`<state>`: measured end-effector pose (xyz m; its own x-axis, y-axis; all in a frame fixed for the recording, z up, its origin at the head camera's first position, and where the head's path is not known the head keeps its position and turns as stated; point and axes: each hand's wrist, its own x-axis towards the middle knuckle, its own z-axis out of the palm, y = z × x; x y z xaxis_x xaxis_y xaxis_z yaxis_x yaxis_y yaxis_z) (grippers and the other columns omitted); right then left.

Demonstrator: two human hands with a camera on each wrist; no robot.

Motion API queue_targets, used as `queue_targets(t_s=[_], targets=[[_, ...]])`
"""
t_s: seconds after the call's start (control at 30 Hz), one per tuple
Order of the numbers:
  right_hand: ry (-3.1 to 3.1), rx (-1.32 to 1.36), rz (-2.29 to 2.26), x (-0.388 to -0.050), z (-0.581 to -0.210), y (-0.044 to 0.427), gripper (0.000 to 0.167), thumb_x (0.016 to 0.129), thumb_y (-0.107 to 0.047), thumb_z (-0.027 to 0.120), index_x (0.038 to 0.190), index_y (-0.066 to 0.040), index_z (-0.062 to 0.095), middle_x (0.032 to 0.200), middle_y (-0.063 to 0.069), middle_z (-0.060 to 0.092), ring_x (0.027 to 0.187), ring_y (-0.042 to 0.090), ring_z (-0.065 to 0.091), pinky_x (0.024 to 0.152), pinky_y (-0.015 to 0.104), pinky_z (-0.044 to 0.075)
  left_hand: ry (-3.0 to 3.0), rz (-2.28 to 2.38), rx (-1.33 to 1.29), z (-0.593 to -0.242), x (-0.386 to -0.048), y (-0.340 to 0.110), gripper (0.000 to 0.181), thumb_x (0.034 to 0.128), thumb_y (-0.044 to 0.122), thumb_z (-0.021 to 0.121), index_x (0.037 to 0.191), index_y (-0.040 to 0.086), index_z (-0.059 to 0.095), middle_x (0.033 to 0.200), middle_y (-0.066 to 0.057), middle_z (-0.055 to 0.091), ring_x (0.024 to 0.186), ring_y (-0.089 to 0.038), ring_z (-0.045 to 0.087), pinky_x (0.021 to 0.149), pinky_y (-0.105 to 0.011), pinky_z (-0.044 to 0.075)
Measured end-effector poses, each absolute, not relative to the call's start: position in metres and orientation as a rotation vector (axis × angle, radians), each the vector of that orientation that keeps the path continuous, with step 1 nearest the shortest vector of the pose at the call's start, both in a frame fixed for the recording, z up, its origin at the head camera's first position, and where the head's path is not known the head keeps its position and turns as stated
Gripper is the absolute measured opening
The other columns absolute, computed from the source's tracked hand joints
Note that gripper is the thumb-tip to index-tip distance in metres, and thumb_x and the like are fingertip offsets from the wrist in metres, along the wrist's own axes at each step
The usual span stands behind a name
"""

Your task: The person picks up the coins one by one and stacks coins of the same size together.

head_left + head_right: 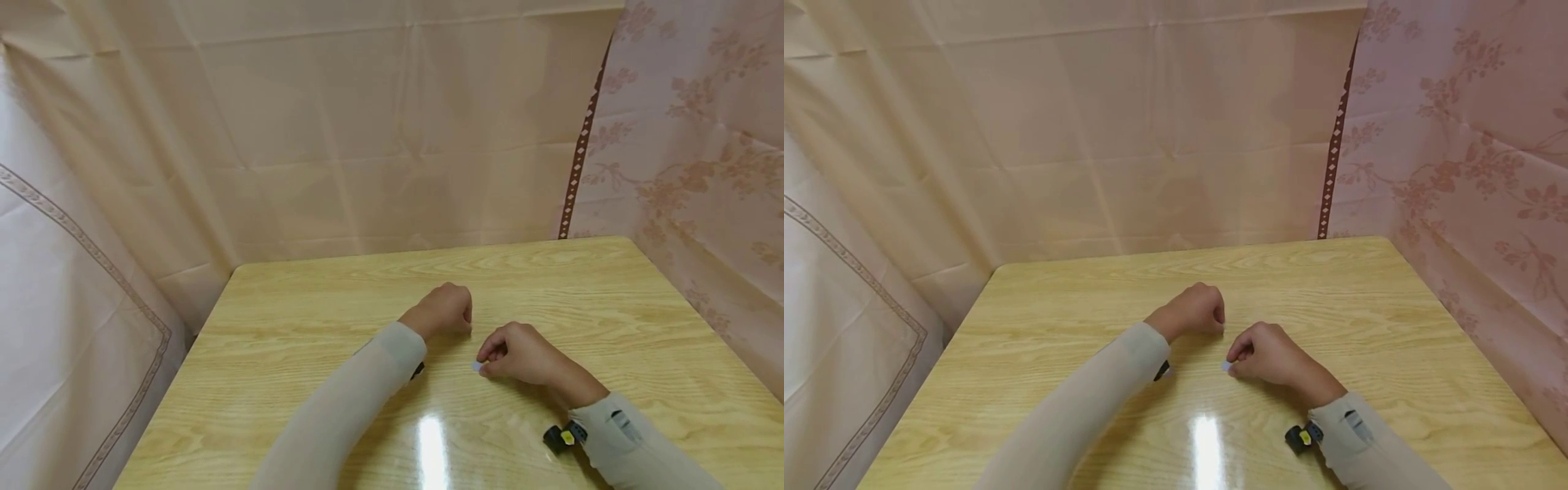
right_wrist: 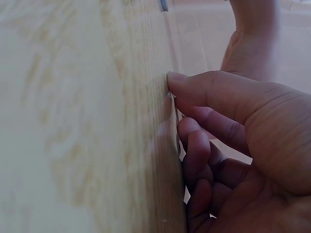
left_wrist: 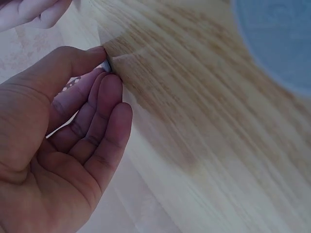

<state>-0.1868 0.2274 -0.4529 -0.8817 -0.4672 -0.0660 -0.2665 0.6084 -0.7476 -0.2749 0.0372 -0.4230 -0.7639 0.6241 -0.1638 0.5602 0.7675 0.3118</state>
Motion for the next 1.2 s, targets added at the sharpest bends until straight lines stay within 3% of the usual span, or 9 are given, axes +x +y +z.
queue_targets(t_s=[0.33,0.63,1.2], targets=[[2.564,-0.562,-1.142,-0.188,-0.454,0.227,0.009,0.083,-0.020,0.088,0.086,-0.018,0.079,0.081,-0.005,0.070,0.074,0.015,0.060,0.062,0.025,0.051,2.684,0.465,0.851,-0.425,-0.274,0.029,0.005,0.0846,0.015,0.079,0.081,0.015,0.076,0.077,0.010,0.068,0.066,-0.009,0.060,0.061,-0.021,0.052],[2.565,-0.571,-1.147,-0.188,-0.454,0.227,0.009,0.083,-0.020,0.087,0.086,-0.019,0.079,0.081,-0.005,0.070,0.073,0.014,0.060,0.062,0.025,0.051,2.725,0.588,0.813,-0.428,-0.270,0.018,0.017,0.0842,0.021,0.083,0.072,0.020,0.071,0.073,0.009,0.067,0.064,-0.008,0.057,0.061,-0.021,0.049],[2.560,-0.571,-1.147,-0.187,-0.453,0.226,0.009,0.083,-0.021,0.087,0.086,-0.019,0.079,0.080,-0.005,0.069,0.072,0.014,0.059,0.061,0.025,0.050,2.698,0.881,0.762,-0.417,-0.242,0.003,0.006,0.0841,0.019,0.082,0.083,0.018,0.077,0.073,0.012,0.069,0.064,-0.007,0.060,0.064,-0.021,0.053]])
